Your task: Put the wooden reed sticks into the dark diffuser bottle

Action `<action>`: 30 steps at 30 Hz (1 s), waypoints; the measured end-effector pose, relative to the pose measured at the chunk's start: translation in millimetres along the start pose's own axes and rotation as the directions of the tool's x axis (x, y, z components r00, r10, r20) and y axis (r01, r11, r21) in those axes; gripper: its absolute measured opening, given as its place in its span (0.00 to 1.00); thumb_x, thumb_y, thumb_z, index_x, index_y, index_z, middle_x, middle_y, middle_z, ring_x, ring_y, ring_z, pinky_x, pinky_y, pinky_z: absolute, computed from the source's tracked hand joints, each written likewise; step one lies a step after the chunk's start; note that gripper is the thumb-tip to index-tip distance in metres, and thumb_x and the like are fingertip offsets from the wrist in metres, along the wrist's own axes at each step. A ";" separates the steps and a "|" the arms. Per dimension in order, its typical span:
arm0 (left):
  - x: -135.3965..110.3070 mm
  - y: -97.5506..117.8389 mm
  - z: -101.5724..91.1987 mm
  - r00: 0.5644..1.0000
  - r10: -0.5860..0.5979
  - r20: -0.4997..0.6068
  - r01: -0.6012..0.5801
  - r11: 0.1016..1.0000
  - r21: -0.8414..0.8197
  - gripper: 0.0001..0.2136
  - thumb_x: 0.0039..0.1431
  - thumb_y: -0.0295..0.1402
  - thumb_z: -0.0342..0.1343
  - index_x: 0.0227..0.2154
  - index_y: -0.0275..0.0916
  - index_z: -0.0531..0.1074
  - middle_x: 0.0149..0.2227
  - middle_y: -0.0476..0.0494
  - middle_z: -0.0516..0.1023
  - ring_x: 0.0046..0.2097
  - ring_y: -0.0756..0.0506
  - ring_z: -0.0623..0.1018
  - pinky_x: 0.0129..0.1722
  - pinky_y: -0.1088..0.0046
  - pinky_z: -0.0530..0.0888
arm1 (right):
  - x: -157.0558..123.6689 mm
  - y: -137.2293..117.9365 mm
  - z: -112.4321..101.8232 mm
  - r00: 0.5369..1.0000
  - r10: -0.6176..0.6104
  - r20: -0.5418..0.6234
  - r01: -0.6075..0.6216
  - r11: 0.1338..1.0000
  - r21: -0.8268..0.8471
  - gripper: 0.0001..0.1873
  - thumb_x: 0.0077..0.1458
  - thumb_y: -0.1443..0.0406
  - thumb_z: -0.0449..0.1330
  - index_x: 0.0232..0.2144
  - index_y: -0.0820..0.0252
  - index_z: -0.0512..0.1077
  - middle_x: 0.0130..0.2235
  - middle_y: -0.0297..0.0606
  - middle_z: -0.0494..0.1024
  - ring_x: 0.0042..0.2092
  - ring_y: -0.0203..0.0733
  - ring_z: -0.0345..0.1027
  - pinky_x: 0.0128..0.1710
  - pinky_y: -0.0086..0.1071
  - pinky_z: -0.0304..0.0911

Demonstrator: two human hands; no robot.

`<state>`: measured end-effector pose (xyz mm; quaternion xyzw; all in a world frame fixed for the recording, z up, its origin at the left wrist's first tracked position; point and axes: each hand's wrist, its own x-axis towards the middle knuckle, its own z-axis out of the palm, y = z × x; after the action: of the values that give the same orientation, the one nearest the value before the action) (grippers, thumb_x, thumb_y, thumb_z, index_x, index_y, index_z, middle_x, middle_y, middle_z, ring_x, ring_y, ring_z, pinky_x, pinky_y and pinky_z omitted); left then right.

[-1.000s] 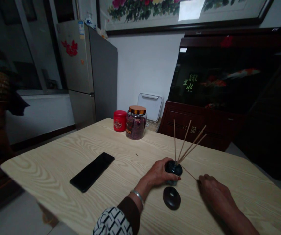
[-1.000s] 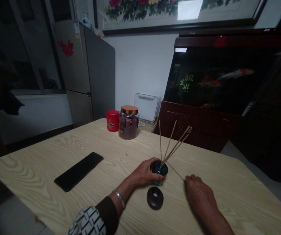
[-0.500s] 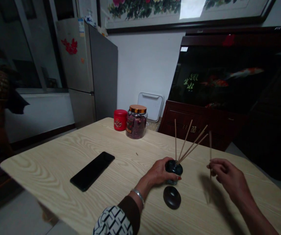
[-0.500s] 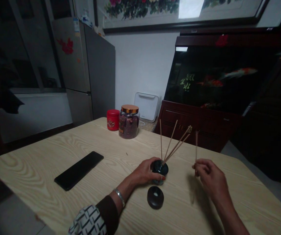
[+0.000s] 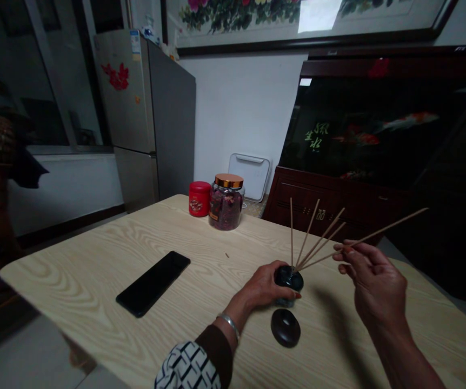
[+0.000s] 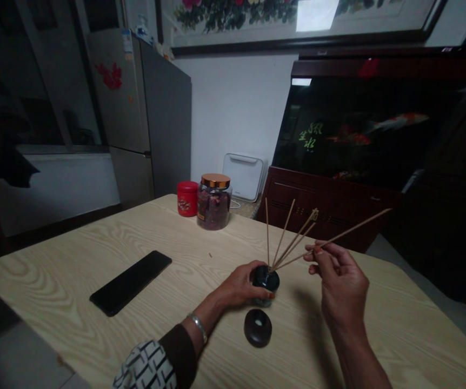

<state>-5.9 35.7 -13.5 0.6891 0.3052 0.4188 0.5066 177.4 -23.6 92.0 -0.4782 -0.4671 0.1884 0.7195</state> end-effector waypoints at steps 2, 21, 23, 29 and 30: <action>0.1 0.1 0.5 1.000 -0.002 0.003 0.002 1.000 -0.007 0.32 0.37 0.40 0.73 0.48 0.36 0.73 0.41 0.41 0.78 0.42 0.42 0.76 0.41 0.68 0.71 | -0.9 1.0 4.1 0.998 -0.027 0.049 0.029 0.998 -0.054 0.14 0.51 0.58 0.66 0.38 0.60 0.74 0.37 0.40 0.79 0.33 0.39 0.73 0.26 0.27 0.66; -1.6 -1.1 -2.4 0.999 0.010 0.044 -0.014 0.996 0.093 0.36 0.38 0.38 0.72 0.53 0.38 0.69 0.46 0.41 0.76 0.46 0.40 0.74 0.45 0.67 0.71 | -42.8 62.1 6.4 0.935 0.132 0.330 0.054 0.865 -0.498 0.26 0.53 0.50 0.60 0.49 0.56 0.62 0.36 0.37 0.73 0.31 0.42 0.70 0.31 0.34 0.65; -2.0 -1.8 -4.4 0.998 0.003 0.066 -0.013 0.988 0.153 0.39 0.35 0.36 0.72 0.55 0.38 0.68 0.47 0.39 0.76 0.47 0.39 0.74 0.45 0.65 0.72 | -50.0 74.1 2.0 0.898 0.198 0.393 0.048 0.843 -0.536 0.33 0.51 0.50 0.62 0.55 0.56 0.58 0.39 0.37 0.72 0.30 0.41 0.69 0.31 0.36 0.66; -0.5 -15.9 -11.8 0.998 0.015 0.061 -0.026 0.984 0.174 0.45 0.37 0.33 0.69 0.62 0.36 0.58 0.55 0.34 0.71 0.52 0.36 0.73 0.53 0.59 0.70 | -44.9 89.8 9.5 0.847 0.177 0.502 0.165 0.809 -0.564 0.27 0.52 0.52 0.60 0.52 0.56 0.65 0.48 0.44 0.70 0.38 0.44 0.70 0.42 0.40 0.67; 0.2 -19.4 -12.6 0.999 0.008 0.045 -0.014 0.989 0.144 0.46 0.38 0.33 0.69 0.63 0.35 0.57 0.57 0.32 0.70 0.54 0.36 0.72 0.54 0.59 0.70 | -40.6 91.8 12.5 0.847 0.179 0.500 0.168 0.803 -0.572 0.28 0.53 0.52 0.60 0.53 0.57 0.65 0.49 0.45 0.69 0.37 0.44 0.70 0.43 0.40 0.67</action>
<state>-16.8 47.3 -30.3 0.7348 0.3196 0.3829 0.4597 162.9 -3.1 -6.0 -0.6095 -0.6807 0.1591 0.3739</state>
